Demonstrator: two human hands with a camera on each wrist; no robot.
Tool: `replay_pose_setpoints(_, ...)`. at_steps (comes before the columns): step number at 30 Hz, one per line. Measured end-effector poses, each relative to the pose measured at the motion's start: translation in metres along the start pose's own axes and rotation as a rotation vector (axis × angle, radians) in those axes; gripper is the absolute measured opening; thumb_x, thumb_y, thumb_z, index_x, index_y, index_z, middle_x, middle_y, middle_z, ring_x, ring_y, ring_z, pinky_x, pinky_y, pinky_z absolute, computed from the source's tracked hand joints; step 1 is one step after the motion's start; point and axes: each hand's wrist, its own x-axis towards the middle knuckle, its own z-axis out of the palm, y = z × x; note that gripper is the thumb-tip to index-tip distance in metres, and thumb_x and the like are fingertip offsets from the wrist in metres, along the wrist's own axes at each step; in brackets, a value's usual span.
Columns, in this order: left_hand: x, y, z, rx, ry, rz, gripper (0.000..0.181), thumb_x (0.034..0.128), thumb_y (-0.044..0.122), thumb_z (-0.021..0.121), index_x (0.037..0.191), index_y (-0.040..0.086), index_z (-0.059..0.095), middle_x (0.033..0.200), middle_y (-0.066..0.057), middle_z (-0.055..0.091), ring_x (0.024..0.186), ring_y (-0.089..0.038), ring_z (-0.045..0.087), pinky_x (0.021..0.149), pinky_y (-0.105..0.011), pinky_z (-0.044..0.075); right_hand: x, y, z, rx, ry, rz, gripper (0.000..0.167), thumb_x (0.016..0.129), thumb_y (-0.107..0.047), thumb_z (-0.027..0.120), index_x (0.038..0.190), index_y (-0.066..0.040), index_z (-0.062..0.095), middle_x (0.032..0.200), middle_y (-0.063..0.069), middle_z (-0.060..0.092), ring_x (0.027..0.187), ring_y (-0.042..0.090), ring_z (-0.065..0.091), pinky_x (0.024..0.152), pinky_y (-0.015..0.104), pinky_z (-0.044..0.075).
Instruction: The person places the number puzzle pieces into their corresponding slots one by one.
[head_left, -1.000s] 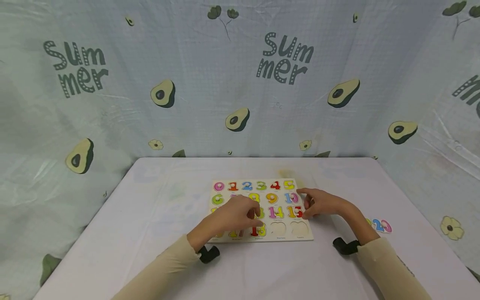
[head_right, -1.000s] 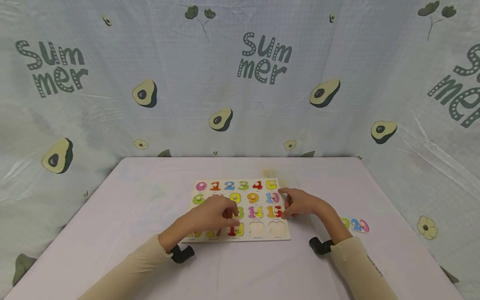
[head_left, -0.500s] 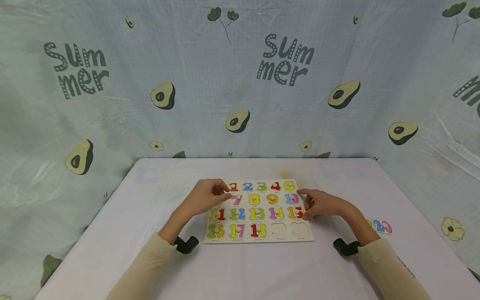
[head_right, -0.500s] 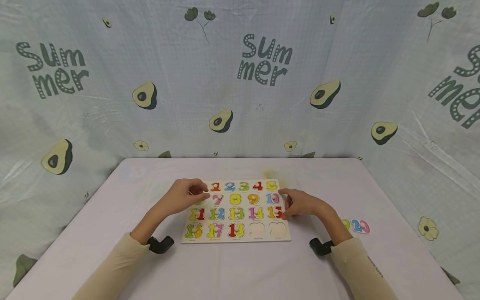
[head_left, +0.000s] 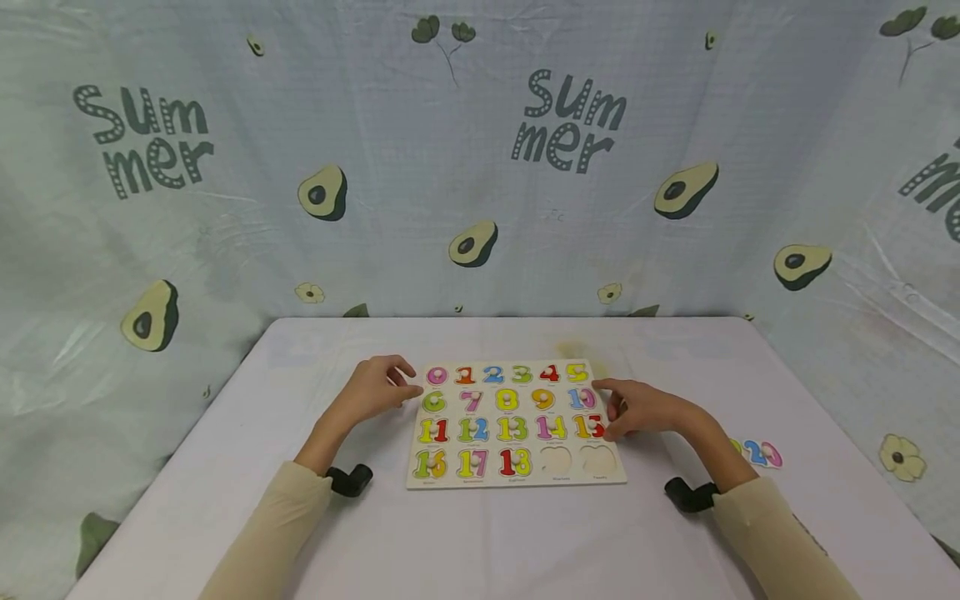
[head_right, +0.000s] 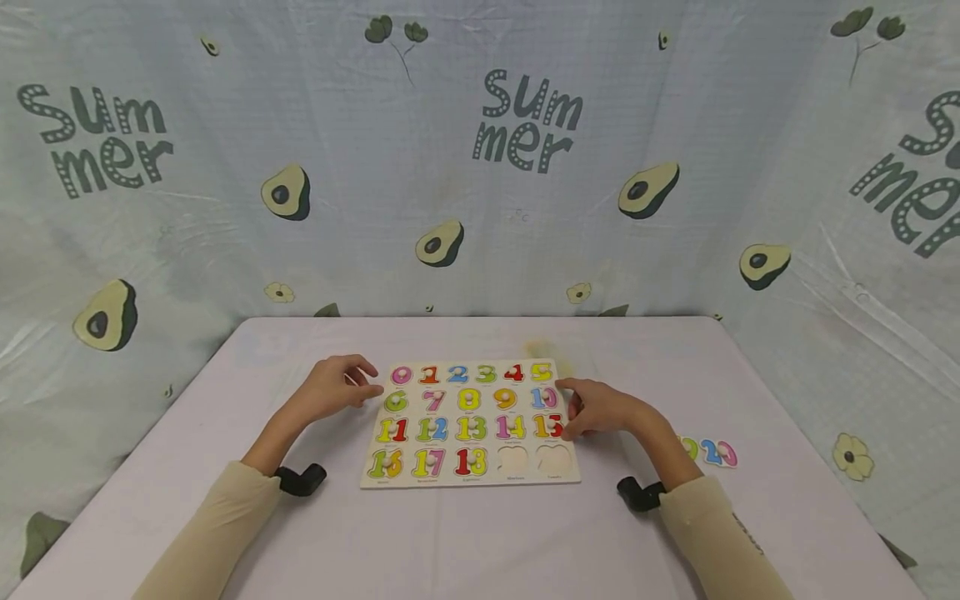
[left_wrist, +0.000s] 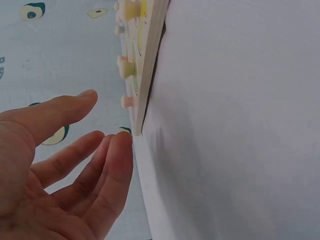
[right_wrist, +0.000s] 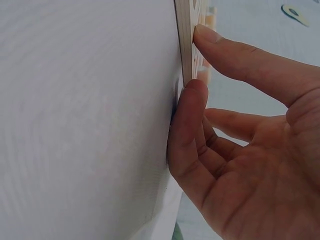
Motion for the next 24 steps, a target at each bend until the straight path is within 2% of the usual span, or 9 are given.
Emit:
replay_pose_setpoints(4, 0.002, -0.005, 0.001, 0.035, -0.061, -0.065, 0.042, 0.0888, 0.026, 0.081, 0.120, 0.003, 0.068, 0.089, -0.010, 0.067, 0.065, -0.016, 0.064, 0.064, -0.028, 0.046, -0.001, -0.002, -0.001, -0.012, -0.002, 0.002, 0.090, 0.082, -0.016, 0.083, 0.156, 0.001, 0.036, 0.095, 0.009, 0.057, 0.084, 0.020, 0.055, 0.072, 0.032, 0.049)
replay_pose_setpoints(7, 0.002, -0.006, 0.004, 0.045, -0.113, -0.090, 0.046, 0.0874, 0.027, 0.083, 0.123, 0.003, 0.067, 0.087, -0.009, 0.066, 0.064, -0.016, 0.062, 0.066, -0.028, 0.046, -0.004, -0.003, -0.003, -0.025, -0.001, 0.017, 0.092, 0.082, -0.019, 0.085, 0.157, 0.000, 0.035, 0.097, 0.008, 0.058, 0.084, 0.020, 0.057, 0.072, 0.031, 0.051)
replay_pose_setpoints(11, 0.001, -0.006, 0.005, 0.012, -0.177, -0.080, 0.053, 0.0854, 0.025, 0.085, 0.129, 0.002, 0.065, 0.088, -0.008, 0.066, 0.066, -0.016, 0.062, 0.066, -0.027, 0.047, -0.012, -0.004, -0.010, -0.050, 0.002, 0.013, 0.093, 0.083, -0.022, 0.085, 0.157, 0.001, 0.034, 0.099, 0.008, 0.060, 0.083, 0.018, 0.059, 0.072, 0.030, 0.051)
replay_pose_setpoints(15, -0.001, -0.005, 0.005, -0.027, -0.222, -0.048, 0.063, 0.0827, 0.020, 0.086, 0.136, -0.002, 0.061, 0.092, -0.009, 0.066, 0.069, -0.016, 0.062, 0.066, -0.027, 0.051, -0.023, -0.001, -0.018, -0.076, 0.013, -0.024, 0.088, 0.085, -0.020, 0.082, 0.156, 0.003, 0.034, 0.100, 0.008, 0.061, 0.081, 0.017, 0.061, 0.072, 0.031, 0.053)
replay_pose_setpoints(19, -0.001, -0.005, 0.008, -0.046, -0.238, -0.045, 0.071, 0.0809, 0.017, 0.088, 0.142, -0.003, 0.057, 0.096, -0.010, 0.065, 0.071, -0.016, 0.061, 0.066, -0.028, 0.053, -0.034, 0.005, -0.027, -0.113, 0.040, -0.034, 0.085, 0.087, -0.021, 0.081, 0.156, 0.001, 0.036, 0.102, 0.007, 0.062, 0.081, 0.017, 0.061, 0.072, 0.031, 0.054)
replay_pose_setpoints(24, -0.004, -0.006, 0.012, -0.031, -0.221, -0.059, 0.073, 0.0805, 0.019, 0.088, 0.143, -0.003, 0.057, 0.097, -0.009, 0.064, 0.070, -0.015, 0.060, 0.065, -0.027, 0.050, -0.047, 0.011, -0.038, -0.139, 0.071, -0.050, 0.081, 0.088, -0.021, 0.080, 0.154, 0.000, 0.038, 0.104, 0.008, 0.062, 0.082, 0.016, 0.062, 0.072, 0.031, 0.055)
